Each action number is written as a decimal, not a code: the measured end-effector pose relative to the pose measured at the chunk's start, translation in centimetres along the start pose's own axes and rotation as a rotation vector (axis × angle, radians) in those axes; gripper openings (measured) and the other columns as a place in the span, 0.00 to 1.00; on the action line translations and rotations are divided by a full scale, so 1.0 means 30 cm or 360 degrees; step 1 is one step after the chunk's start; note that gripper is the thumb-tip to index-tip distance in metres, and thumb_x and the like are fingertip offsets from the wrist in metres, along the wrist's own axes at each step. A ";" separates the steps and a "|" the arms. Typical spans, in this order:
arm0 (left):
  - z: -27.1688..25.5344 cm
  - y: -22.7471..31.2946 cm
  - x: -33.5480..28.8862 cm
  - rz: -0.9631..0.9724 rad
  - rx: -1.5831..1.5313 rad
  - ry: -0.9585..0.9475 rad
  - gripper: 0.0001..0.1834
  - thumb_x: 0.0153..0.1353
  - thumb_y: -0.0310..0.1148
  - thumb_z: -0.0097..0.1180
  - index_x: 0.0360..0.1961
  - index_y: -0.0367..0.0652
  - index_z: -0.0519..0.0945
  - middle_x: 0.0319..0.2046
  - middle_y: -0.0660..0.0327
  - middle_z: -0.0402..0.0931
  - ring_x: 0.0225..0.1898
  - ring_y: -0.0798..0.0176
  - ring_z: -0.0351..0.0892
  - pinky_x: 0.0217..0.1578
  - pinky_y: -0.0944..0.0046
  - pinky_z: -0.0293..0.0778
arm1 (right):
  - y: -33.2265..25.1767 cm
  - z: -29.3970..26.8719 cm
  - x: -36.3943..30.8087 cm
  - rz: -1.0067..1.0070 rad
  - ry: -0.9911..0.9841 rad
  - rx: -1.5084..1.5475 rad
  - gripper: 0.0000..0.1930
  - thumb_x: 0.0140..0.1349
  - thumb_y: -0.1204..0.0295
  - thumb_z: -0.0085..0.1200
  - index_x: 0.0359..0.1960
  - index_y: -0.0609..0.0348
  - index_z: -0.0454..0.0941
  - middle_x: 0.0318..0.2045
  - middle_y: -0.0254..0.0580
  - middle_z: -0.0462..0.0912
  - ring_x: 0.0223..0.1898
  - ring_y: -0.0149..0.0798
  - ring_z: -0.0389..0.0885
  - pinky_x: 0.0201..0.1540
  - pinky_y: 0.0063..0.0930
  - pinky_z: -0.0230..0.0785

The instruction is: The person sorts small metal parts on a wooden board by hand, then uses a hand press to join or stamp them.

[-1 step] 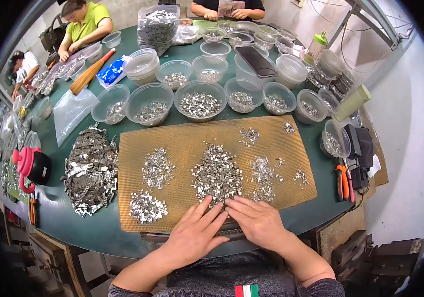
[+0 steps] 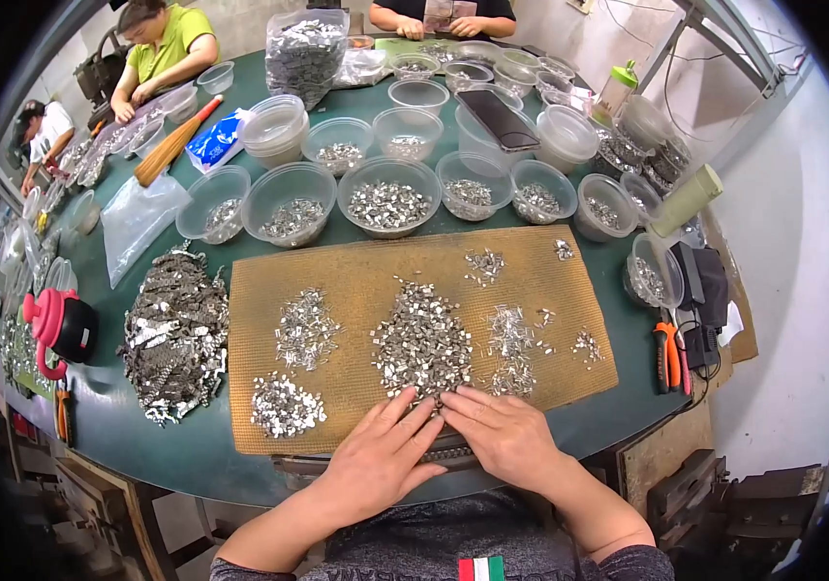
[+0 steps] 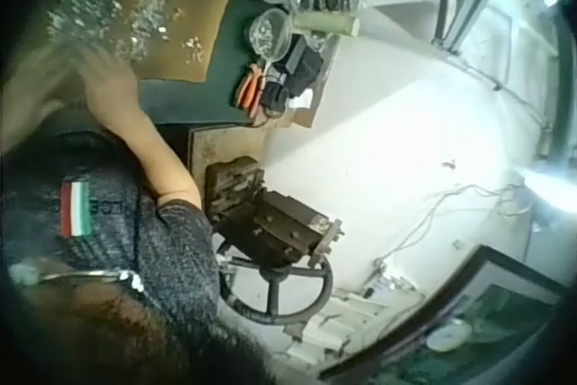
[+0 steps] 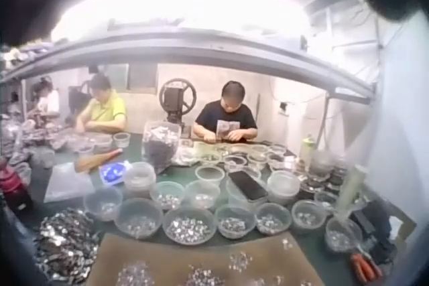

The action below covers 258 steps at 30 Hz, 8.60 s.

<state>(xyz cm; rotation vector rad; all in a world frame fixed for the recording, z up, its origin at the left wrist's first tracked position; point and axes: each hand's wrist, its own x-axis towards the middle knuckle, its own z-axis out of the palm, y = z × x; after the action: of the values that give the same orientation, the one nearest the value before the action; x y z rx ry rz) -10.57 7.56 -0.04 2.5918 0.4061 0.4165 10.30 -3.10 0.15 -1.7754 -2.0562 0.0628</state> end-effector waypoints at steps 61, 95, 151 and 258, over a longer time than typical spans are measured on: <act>0.004 0.002 0.029 -0.0202 -0.0346 0.0216 0.06 0.63 0.26 0.65 0.41 0.41 0.82 0.35 0.57 0.79 0.39 0.50 0.79 0.41 0.53 0.76 | 0.079 -0.102 -0.134 0.0142 -0.0110 0.0482 0.07 0.61 0.72 0.66 0.39 0.55 0.82 0.43 0.34 0.85 0.47 0.43 0.84 0.49 0.36 0.73; 0.049 0.044 0.120 -0.0084 -0.0304 0.0142 0.09 0.58 0.25 0.67 0.42 0.41 0.86 0.36 0.59 0.81 0.41 0.52 0.81 0.42 0.55 0.78 | 0.088 -0.009 -0.034 0.0323 0.0082 0.0207 0.06 0.60 0.70 0.67 0.35 0.54 0.82 0.31 0.38 0.80 0.34 0.45 0.83 0.35 0.39 0.76; 0.050 0.034 0.022 -0.0225 -0.0490 0.0246 0.06 0.63 0.25 0.65 0.41 0.41 0.83 0.37 0.57 0.81 0.42 0.51 0.82 0.42 0.55 0.80 | 0.090 -0.004 -0.033 0.0149 0.0076 0.0135 0.06 0.60 0.73 0.66 0.37 0.54 0.81 0.29 0.36 0.79 0.30 0.43 0.84 0.32 0.36 0.75; 0.035 0.027 -0.018 -0.0259 -0.0501 0.0312 0.07 0.63 0.24 0.65 0.41 0.41 0.82 0.37 0.57 0.80 0.40 0.50 0.83 0.40 0.54 0.79 | 0.002 0.021 0.000 0.0099 0.0002 0.0121 0.07 0.59 0.70 0.68 0.38 0.52 0.84 0.34 0.33 0.81 0.36 0.39 0.82 0.37 0.33 0.76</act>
<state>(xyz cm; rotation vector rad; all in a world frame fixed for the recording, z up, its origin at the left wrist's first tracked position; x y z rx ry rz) -10.50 6.26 -0.64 2.2038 0.5650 0.6253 10.12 -2.95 -0.44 -1.7925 -1.9706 0.1559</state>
